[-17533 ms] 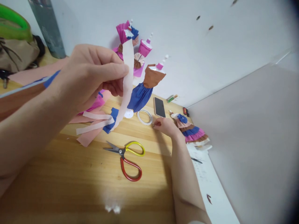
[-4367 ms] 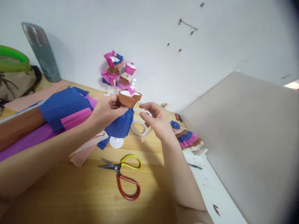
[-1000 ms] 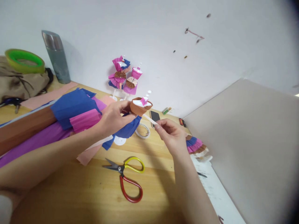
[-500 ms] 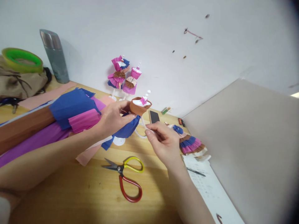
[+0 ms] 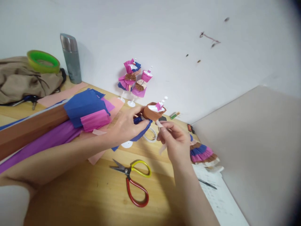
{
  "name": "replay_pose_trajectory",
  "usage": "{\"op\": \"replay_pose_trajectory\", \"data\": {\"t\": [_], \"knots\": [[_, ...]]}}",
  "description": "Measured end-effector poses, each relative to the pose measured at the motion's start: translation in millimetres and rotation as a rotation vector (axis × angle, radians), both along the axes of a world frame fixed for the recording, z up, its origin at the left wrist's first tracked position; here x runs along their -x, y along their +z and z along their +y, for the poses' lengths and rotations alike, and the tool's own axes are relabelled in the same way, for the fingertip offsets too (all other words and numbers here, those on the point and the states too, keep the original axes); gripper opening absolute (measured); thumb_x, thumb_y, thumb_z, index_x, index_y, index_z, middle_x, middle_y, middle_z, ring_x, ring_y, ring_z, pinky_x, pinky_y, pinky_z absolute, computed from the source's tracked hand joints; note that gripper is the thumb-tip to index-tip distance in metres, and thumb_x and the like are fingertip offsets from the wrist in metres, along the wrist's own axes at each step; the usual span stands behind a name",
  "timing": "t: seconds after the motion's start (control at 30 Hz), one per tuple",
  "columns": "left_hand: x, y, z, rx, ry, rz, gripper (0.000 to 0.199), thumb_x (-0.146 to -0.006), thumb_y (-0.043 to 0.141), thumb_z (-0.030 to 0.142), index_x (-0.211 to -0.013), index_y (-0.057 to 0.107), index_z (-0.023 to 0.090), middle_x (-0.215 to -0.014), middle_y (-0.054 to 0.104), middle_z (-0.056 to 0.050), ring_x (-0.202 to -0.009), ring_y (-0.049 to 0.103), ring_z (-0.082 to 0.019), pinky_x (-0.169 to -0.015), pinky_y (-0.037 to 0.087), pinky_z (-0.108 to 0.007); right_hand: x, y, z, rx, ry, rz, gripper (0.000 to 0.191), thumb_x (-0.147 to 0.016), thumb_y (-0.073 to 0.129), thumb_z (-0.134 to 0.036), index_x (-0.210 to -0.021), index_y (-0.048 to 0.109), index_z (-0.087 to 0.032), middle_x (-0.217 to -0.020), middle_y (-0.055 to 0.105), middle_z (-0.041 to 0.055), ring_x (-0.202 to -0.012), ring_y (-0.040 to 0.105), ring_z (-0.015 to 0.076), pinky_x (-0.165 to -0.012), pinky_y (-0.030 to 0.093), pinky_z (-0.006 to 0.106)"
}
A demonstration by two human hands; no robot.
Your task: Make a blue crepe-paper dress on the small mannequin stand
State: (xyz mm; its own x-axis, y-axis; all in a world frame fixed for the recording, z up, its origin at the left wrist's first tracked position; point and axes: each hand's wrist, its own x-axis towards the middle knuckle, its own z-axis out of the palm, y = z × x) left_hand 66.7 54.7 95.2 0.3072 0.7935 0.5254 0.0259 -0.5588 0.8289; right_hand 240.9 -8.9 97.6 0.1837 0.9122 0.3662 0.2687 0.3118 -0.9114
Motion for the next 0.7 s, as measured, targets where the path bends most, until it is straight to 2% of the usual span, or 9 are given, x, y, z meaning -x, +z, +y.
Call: {"op": "replay_pose_trajectory", "data": {"t": [0.1,0.17,0.23,0.3,0.4,0.47,0.57,0.63,0.7], "knots": [[0,0.4,-1,0.006,-0.015,0.009,0.027,-0.081,0.060,0.017,-0.108,0.066,0.016,-0.099,0.074,-0.006,-0.090,0.067,-0.019,-0.080,0.052,-0.031,-6,-4.0,15,0.024,-0.048,0.206,0.020,-0.075,0.076,-0.038,-0.077,0.066,-0.021,-0.058,0.063,-0.0017,-0.044,0.051,0.0098,-0.043,0.037,0.022],[0,-0.9,-1,0.033,-0.030,-0.007,0.038,-0.081,0.061,0.016,-0.119,0.063,0.017,-0.108,0.073,-0.008,-0.097,0.068,-0.019,-0.084,0.053,-0.032,-11,-6.1,29,0.029,-0.091,0.298,0.022,-0.069,0.078,-0.037,-0.075,0.065,-0.020,-0.047,0.057,-0.0041,-0.040,0.048,0.0097,-0.041,0.035,0.021],[-1,-3.4,0,0.069,-0.036,-0.026,0.051,-0.080,0.062,0.016,-0.131,0.057,0.017,-0.117,0.071,-0.011,-0.103,0.068,-0.020,-0.090,0.053,-0.034,-17,-7.4,47,0.024,-0.126,0.365,0.022,-0.064,0.079,-0.034,-0.072,0.064,-0.020,-0.045,0.056,-0.0045,-0.040,0.049,0.0095,-0.040,0.034,0.020],[-1,-5.6,0,0.110,-0.028,-0.024,0.058,-0.080,0.063,0.020,-0.136,0.052,0.016,-0.116,0.071,-0.012,-0.105,0.068,-0.021,-0.093,0.053,-0.037,-23,-7.4,65,-0.019,-0.165,0.422,0.023,-0.059,0.079,-0.031,-0.066,0.060,-0.020,-0.044,0.053,-0.0059,-0.039,0.050,0.0092,-0.040,0.035,0.019],[0,-5.0,-1,0.139,-0.032,0.067,0.062,-0.078,0.064,0.022,-0.138,0.050,0.015,-0.110,0.073,-0.011,-0.105,0.069,-0.023,-0.095,0.053,-0.040,-22,-4.1,87,-0.055,-0.166,0.470,0.020,-0.053,0.077,-0.027,-0.063,0.061,-0.020,-0.051,0.060,-0.0041,-0.042,0.051,0.0099,-0.040,0.036,0.021],[2,-2.6,-3,0.099,-0.044,0.186,0.063,-0.076,0.065,0.021,-0.138,0.052,0.017,-0.114,0.073,-0.011,-0.107,0.068,-0.026,-0.094,0.053,-0.043,-12,-0.7,92,-0.067,-0.111,0.409,0.015,-0.059,0.073,-0.030,-0.069,0.066,-0.020,-0.063,0.068,0.0004,-0.053,0.059,0.0137,-0.048,0.044,0.025],[4,0.3,-7,0.049,-0.043,0.347,0.052,-0.073,0.067,0.024,-0.125,0.061,0.018,-0.105,0.074,-0.011,-0.097,0.069,-0.030,-0.083,0.054,-0.045,8,3.2,88,-0.088,-0.045,0.308,0.012,-0.065,0.070,-0.032,-0.067,0.065,-0.021,-0.075,0.072,0.0027,-0.066,0.064,0.0177,-0.054,0.047,0.027],[4,0.7,-9,0.066,-0.037,0.387,0.044,-0.072,0.069,0.029,-0.115,0.065,0.017,-0.089,0.073,-0.009,-0.087,0.069,-0.031,-0.075,0.054,-0.043,19,3.8,83,-0.077,-0.057,0.287,0.013,-0.062,0.071,-0.032,-0.065,0.063,-0.021,-0.076,0.072,0.0026,-0.065,0.062,0.0166,-0.055,0.047,0.027],[3,0.4,-10,0.092,-0.024,0.368,0.045,-0.070,0.072,0.031,-0.113,0.066,0.017,-0.084,0.073,-0.009,-0.087,0.069,-0.032,-0.074,0.054,-0.043,24,2.6,80,-0.046,-0.113,0.294,0.015,-0.060,0.072,-0.032,-0.065,0.063,-0.021,-0.071,0.070,0.0012,-0.059,0.056,0.0138,-0.052,0.043,0.025]]}}
